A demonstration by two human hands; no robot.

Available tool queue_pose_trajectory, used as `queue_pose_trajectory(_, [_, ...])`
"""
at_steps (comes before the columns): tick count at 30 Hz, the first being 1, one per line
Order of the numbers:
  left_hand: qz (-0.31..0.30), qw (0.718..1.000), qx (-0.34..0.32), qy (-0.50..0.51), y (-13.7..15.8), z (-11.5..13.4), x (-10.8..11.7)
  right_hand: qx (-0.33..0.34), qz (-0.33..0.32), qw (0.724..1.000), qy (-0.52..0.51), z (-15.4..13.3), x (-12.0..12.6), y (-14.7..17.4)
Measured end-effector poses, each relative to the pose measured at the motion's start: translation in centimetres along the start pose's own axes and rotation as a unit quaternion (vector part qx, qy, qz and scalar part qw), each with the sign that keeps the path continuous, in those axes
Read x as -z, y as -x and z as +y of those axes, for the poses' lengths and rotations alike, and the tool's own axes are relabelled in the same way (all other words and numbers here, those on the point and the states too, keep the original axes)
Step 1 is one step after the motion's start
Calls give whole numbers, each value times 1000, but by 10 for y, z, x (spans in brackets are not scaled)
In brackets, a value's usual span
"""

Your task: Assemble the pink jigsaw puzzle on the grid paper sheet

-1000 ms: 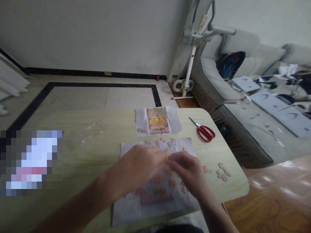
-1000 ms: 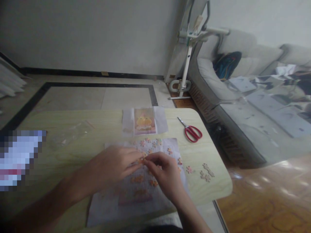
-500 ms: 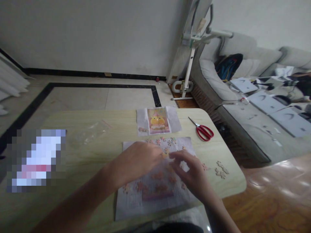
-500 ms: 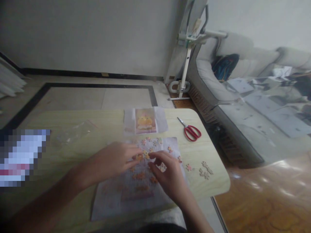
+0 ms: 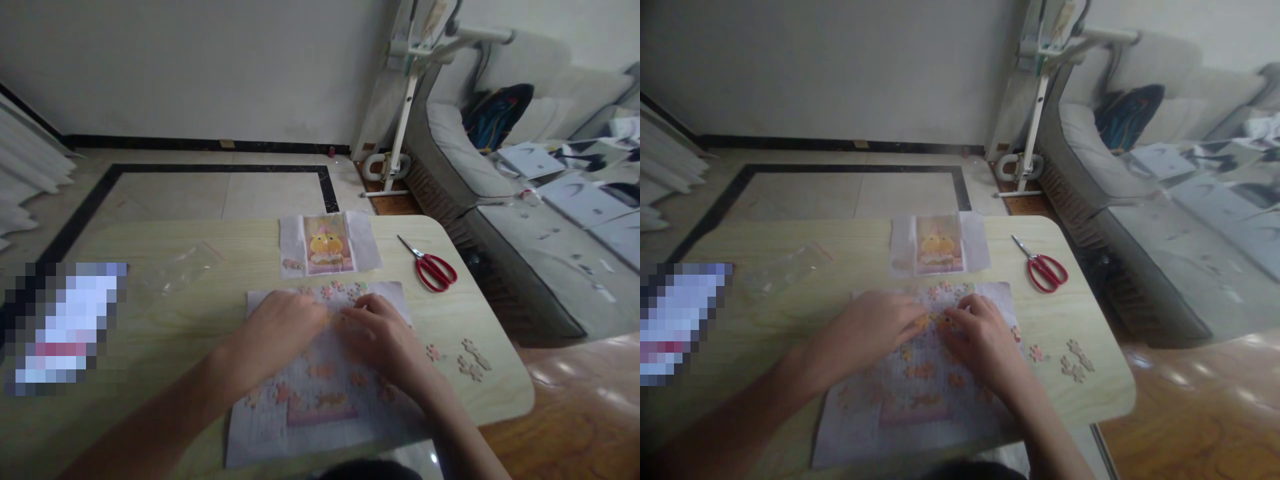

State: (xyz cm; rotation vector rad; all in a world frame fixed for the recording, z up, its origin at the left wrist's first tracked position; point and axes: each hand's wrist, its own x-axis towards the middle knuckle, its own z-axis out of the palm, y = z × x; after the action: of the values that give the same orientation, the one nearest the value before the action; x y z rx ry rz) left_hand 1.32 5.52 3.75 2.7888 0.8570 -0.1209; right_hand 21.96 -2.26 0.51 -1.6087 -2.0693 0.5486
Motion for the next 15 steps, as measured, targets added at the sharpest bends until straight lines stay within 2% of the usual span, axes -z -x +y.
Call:
queue_pose_trajectory(6, [-21, 1000, 1, 8, -4, 5, -5, -14, -15, 1000, -5, -1, -4, -4])
queue_pose_trajectory(10, [-14, 1000, 2, 12, -3, 3, -2, -15, -18, 1000, -15, 1, -5, -4])
queue_pose_trajectory(15, [12, 998, 62, 11, 1, -9, 13, -17, -12, 1000, -18, 4, -6, -3])
